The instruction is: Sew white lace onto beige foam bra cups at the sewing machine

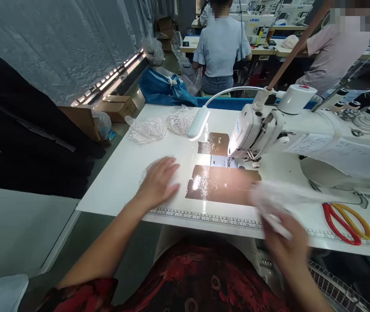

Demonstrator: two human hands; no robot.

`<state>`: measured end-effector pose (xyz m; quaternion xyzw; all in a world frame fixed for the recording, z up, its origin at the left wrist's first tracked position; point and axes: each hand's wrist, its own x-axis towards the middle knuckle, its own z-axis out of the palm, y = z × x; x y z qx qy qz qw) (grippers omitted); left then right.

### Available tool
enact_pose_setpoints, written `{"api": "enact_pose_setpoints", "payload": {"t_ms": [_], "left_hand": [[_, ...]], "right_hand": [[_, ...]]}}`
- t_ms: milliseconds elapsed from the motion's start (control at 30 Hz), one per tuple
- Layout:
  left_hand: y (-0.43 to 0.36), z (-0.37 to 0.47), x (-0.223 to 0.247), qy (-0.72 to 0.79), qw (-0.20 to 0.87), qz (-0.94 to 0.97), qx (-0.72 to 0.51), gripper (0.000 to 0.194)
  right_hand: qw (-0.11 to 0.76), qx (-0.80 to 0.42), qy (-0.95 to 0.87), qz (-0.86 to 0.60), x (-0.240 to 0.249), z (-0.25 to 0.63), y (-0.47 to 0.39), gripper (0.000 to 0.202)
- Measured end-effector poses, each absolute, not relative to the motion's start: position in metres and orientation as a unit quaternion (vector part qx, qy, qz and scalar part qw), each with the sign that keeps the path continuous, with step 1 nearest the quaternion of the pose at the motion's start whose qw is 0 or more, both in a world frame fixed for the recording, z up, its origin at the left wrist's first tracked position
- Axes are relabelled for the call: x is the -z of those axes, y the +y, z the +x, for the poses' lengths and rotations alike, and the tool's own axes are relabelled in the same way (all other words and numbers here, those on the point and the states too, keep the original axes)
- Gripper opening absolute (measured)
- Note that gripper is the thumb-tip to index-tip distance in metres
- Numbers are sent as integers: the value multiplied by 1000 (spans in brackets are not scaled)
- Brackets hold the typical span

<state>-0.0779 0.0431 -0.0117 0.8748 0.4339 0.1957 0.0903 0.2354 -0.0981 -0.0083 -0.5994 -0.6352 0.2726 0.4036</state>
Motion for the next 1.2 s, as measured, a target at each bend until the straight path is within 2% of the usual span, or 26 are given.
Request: {"api": "enact_pose_setpoints", "payload": {"t_ms": [67,100,133,200,300,367,400,467,533,567,667,767,833,933,1000,1133,1200], "left_hand": [[27,-53,-3,339,214,895,-196,70],[19,-39,-8,284,293,894,-184,75],[11,-28,-11,243,365,884,-160,72],[2,-13,-10,245,438,852,-151,51],[2,-15,2,397,394,802,-212,24],[3,-23,8,460,403,759,-223,22],[2,-27,9,452,454,738,-212,28],[-5,-29,5,354,612,686,-173,38],[-13,-25,-4,224,734,624,-149,47],[-16,-23,-8,182,763,602,-146,57],[-20,-15,-14,206,740,615,-181,79],[-15,-13,-10,316,608,686,-246,84],[-10,-14,-3,337,592,688,-250,78],[-8,-16,6,313,700,608,-205,45],[-10,-17,11,310,755,541,-205,33],[-15,-16,17,338,787,452,-247,41],[-16,-15,17,363,788,422,-264,43]], "right_hand": [[391,-333,-671,-534,12,210,-83,19],[397,-356,-688,-493,13,199,-77,17],[410,-358,-703,-459,13,192,-73,13],[453,-295,-715,-444,11,188,-70,7],[505,-176,-673,-511,6,202,-73,9],[525,-133,-614,-575,4,213,-73,7],[522,-135,-589,-602,4,217,-72,7],[486,-226,-565,-627,6,218,-68,11],[424,-420,-551,-583,10,214,-63,16],[392,-523,-533,-537,13,210,-62,19],[339,-720,-458,-397,22,199,-61,22],[335,-772,-422,-337,26,193,-63,22],[342,-768,-420,-342,27,191,-63,23],[392,-723,-407,-398,26,190,-61,30],[449,-672,-386,-445,26,189,-59,36],[505,-608,-386,-475,27,188,-56,53],[482,-602,-407,-490,30,190,-55,43]]}}
